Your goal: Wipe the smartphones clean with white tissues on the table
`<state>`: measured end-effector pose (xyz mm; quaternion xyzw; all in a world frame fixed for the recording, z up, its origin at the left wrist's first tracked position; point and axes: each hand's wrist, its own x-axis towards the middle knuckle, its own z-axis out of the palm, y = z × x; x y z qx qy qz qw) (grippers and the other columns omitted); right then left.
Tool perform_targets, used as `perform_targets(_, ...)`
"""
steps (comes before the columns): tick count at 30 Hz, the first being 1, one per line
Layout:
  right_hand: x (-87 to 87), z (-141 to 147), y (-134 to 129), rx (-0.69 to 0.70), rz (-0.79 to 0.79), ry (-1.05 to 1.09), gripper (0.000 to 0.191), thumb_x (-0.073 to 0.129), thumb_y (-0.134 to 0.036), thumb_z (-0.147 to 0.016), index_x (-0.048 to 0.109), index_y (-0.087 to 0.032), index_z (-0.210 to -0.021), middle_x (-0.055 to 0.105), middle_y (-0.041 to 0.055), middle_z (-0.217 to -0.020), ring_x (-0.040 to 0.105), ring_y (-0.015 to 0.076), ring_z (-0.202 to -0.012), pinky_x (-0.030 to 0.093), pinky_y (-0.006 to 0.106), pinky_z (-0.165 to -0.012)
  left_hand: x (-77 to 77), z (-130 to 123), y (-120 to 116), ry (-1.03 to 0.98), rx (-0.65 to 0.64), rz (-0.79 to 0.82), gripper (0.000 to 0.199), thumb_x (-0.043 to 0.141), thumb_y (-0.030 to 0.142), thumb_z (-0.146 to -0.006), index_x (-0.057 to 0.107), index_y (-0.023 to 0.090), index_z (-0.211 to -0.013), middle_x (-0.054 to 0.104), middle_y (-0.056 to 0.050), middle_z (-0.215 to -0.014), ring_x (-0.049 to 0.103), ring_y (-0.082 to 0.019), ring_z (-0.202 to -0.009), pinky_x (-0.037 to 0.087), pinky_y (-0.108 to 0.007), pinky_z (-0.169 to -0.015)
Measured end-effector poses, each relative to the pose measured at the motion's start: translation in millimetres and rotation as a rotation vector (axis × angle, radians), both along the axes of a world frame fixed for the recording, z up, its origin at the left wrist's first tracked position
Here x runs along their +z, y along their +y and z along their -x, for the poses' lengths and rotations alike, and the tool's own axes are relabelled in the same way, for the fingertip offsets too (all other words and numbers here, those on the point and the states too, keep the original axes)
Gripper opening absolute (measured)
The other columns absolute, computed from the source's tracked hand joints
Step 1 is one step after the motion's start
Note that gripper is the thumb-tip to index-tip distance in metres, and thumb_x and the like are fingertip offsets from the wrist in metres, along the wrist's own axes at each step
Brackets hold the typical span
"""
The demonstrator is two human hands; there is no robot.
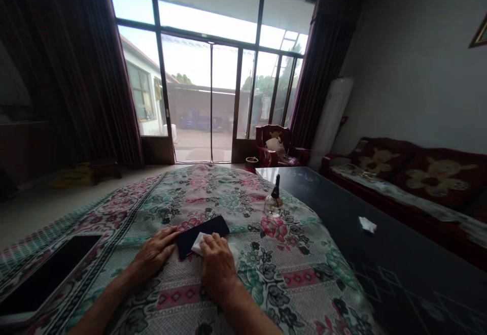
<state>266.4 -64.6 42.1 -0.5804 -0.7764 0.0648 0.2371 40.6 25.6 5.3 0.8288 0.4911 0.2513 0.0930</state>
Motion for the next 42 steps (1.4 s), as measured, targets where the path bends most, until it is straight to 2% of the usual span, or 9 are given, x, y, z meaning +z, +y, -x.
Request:
perform_targets(3, -1.1, -14.8, 6.8, -0.099, -0.033, 0.003, 0.045, 0.041, -0.012, -0.085, 0.060, -0.018, -0.124, 0.054, 0.0040, -0.137, 0.040, 0.0225, -0.131, 0.023, 0.035, -0.112, -0.7, 0.4, 1.3, -0.005, -0.007, -0.004, 0.041, 0.042, 0.027, -0.087, 0.062, 0.021, -0.122, 0.056, -0.006, -0.137, 0.047, -0.022, -0.129, 0.035, -0.042, -0.111)
perform_targets(7, -0.3, -35.6, 15.8, -0.246, -0.029, -0.044, 0.046, 0.039, -0.010, -0.084, 0.059, -0.015, -0.126, 0.055, 0.0062, -0.135, 0.043, 0.0224, -0.128, 0.025, 0.034, -0.110, 5.8, -1.3, -3.1, -0.015, -0.017, 0.021, 0.040, 0.040, 0.028, -0.088, 0.063, 0.021, -0.121, 0.056, -0.006, -0.137, 0.047, -0.022, -0.129, 0.035, -0.042, -0.112)
perform_targets(10, 0.2, -42.7, 18.8, -0.286, -0.014, -0.078, 0.046, 0.038, -0.012, -0.085, 0.058, -0.014, -0.126, 0.054, 0.0076, -0.136, 0.044, 0.0218, -0.127, 0.028, 0.033, -0.108, 10.1, -2.7, -7.1, -0.034, -0.006, 0.020, 0.040, 0.041, 0.026, -0.088, 0.064, 0.024, -0.120, 0.056, -0.004, -0.137, 0.047, -0.021, -0.129, 0.033, -0.040, -0.113)
perform_targets(13, 0.3, -38.3, 16.1, -0.287, -0.005, -0.103, 0.047, 0.038, -0.010, -0.084, 0.058, -0.014, -0.126, 0.053, 0.0079, -0.137, 0.043, 0.0222, -0.127, 0.027, 0.033, -0.109, 12.3, -2.7, -9.4, -0.022, -0.003, 0.029, 0.040, 0.046, 0.028, -0.086, 0.064, 0.023, -0.121, 0.055, -0.005, -0.138, 0.046, -0.022, -0.130, 0.032, -0.038, -0.113)
perform_targets(17, -0.4, -24.2, 8.8, -0.252, 0.003, -0.102, 0.050, 0.038, -0.007, -0.082, 0.057, -0.015, -0.128, 0.051, 0.0075, -0.139, 0.041, 0.0225, -0.129, 0.027, 0.034, -0.109, 14.7, -2.1, -11.8, 0.028, 0.010, 0.064, 0.056, 0.063, 0.042, -0.076, 0.058, 0.021, -0.128, 0.050, -0.008, -0.142, 0.042, -0.027, -0.134, 0.031, -0.041, -0.113)
perform_targets(22, -0.6, -15.9, 4.8, -0.221, 0.017, -0.093, 0.053, 0.037, -0.006, -0.081, 0.055, -0.013, -0.131, 0.049, 0.0091, -0.141, 0.040, 0.0238, -0.131, 0.026, 0.035, -0.110, 17.0, -6.4, -15.9, 0.060, 0.048, 0.081, 0.070, 0.070, 0.049, -0.068, 0.055, 0.021, -0.130, 0.047, -0.009, -0.145, 0.037, -0.031, -0.136, 0.030, -0.044, -0.113)
perform_targets(28, -3.1, -12.7, 2.2, -0.144, 0.001, -0.057, 0.051, 0.039, -0.009, -0.081, 0.057, -0.016, -0.129, 0.049, 0.0056, -0.141, 0.037, 0.0241, -0.133, 0.026, 0.035, -0.111, 12.5, -10.2, -16.2, 0.003, 0.072, 0.052, 0.063, 0.061, 0.040, -0.076, 0.052, 0.017, -0.133, 0.049, -0.011, -0.143, 0.040, -0.029, -0.135, 0.032, -0.044, -0.112)
perform_targets(33, -6.4, -3.4, 1.4, -0.022, -0.015, -0.032, 0.049, 0.041, -0.012, -0.083, 0.057, -0.017, -0.129, 0.049, 0.0046, -0.141, 0.036, 0.0245, -0.134, 0.022, 0.035, -0.113, 8.3, -7.5, -13.5, -0.016, 0.051, 0.024, 0.058, 0.056, 0.037, -0.079, 0.053, 0.017, -0.132, 0.051, -0.010, -0.142, 0.041, -0.026, -0.134, 0.033, -0.043, -0.112)
perform_targets(42, -0.8, 23.2, 15.3, 0.143, -0.045, -0.019, 0.038, 0.044, -0.022, -0.088, 0.058, -0.022, -0.123, 0.051, 0.0031, -0.138, 0.037, 0.0228, -0.131, 0.023, 0.035, -0.111, 5.9, -5.4, -7.6, -0.018, 0.045, 0.054, 0.052, 0.048, 0.027, -0.080, 0.056, 0.018, -0.130, 0.051, -0.008, -0.141, 0.043, -0.024, -0.133, 0.034, -0.043, -0.112)
